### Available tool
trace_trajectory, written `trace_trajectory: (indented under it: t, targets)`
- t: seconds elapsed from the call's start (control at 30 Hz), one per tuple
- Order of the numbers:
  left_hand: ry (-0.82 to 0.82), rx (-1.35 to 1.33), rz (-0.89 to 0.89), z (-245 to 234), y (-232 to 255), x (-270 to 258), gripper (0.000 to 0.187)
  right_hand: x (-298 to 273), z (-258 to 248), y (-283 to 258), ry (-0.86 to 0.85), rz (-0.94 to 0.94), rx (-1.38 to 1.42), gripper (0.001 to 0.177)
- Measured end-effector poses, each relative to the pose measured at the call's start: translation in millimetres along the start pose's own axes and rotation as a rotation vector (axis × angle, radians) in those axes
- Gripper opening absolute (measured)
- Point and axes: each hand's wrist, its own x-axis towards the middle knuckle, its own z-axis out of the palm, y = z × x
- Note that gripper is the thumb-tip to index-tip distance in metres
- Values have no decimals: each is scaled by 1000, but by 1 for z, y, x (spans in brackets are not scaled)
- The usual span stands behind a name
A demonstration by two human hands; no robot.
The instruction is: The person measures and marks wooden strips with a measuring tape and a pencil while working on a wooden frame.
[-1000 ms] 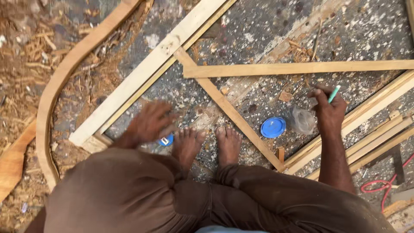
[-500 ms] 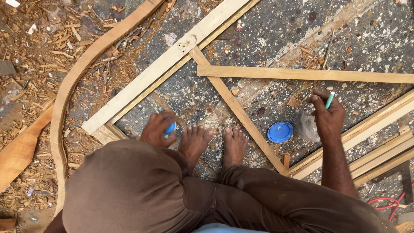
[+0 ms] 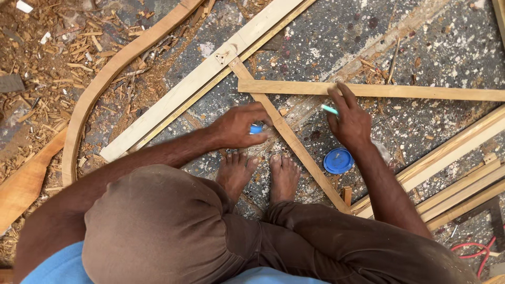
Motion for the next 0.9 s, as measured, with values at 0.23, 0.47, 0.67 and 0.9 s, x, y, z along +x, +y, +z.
trace_trajectory:
  t: [0.23, 0.47, 0.67, 0.9]
  targets:
    - [8, -129, -12, 14, 6, -7, 40, 31, 6, 11, 61, -83, -72, 51]
    - [103, -187, -166, 10, 8, -18, 40, 12, 11, 14, 12, -97, 31, 44]
    - [261, -180, -19, 2, 12, 1, 45, -2, -85, -3, -230, -111, 70, 49]
    - [415, -162, 120, -6, 20, 17, 49, 28, -198, -35, -386, -278, -492, 58]
